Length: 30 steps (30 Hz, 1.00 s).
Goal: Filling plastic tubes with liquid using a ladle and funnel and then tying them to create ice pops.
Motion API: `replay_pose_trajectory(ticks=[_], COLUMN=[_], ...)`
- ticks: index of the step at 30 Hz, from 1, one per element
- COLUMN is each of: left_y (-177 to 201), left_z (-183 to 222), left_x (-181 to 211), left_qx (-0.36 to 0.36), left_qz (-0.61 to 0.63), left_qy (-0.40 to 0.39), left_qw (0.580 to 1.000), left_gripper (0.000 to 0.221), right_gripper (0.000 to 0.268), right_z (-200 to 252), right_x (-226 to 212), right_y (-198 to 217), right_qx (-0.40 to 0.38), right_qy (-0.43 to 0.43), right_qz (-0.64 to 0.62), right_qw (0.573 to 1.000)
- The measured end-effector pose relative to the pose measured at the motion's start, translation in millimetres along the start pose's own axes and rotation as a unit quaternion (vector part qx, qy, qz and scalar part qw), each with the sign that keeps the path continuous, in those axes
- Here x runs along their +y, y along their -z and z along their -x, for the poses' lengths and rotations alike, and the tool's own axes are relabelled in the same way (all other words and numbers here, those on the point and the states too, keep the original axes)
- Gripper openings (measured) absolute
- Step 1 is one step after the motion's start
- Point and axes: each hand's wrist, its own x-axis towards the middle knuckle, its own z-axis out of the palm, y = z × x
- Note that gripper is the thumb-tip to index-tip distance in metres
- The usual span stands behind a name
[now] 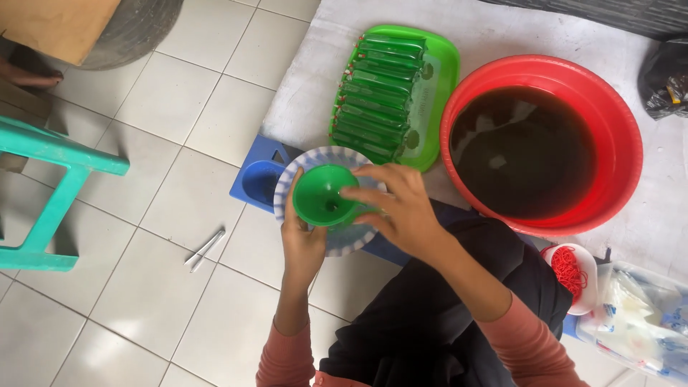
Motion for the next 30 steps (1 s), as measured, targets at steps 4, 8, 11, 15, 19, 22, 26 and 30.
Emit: replay_pose_trajectory(ticks=[4,8,11,15,19,22,26,30], left_y=[2,4,3,2,-3,-9,-29,-67], left_z=[9,14,17,22,20,19,8,-5], left_x=[-31,-61,-59,-59,-54,-53,-46,-22], left_qx=[0.012,0.055,0.083,0.103,0.104,0.097,0.075,0.048], left_qz=[0.021,0.060,0.061,0.071,0.076,0.079,0.072,0.091], left_qy=[0.021,0.051,0.080,0.099,0.093,0.085,0.052,0.028], left_qw=[0.999,0.995,0.991,0.987,0.987,0.988,0.993,0.994], left_gripper=[0.076,0.083,0.084,0.087,0.080,0.074,0.066,0.065], right_gripper=[0.020,0.007,0.006,0.010,0.011,0.034,0.052,0.044], right_z=[6,0,9,40,70,77,44,64], right_x=[0,6,16,31,36,33,15,27], right_y=[-20,-21,-29,-62,-95,-93,-40,-21], right_qx=[0.033,0.034,-0.001,-0.109,-0.180,-0.265,-0.237,-0.051], right_qy=[0.025,-0.079,-0.147,-0.183,-0.191,-0.184,-0.216,-0.286], right_qz=[0.085,0.003,-0.006,0.044,0.115,0.125,-0.078,-0.204], right_qw=[0.996,0.996,0.989,0.976,0.958,0.938,0.944,0.935])
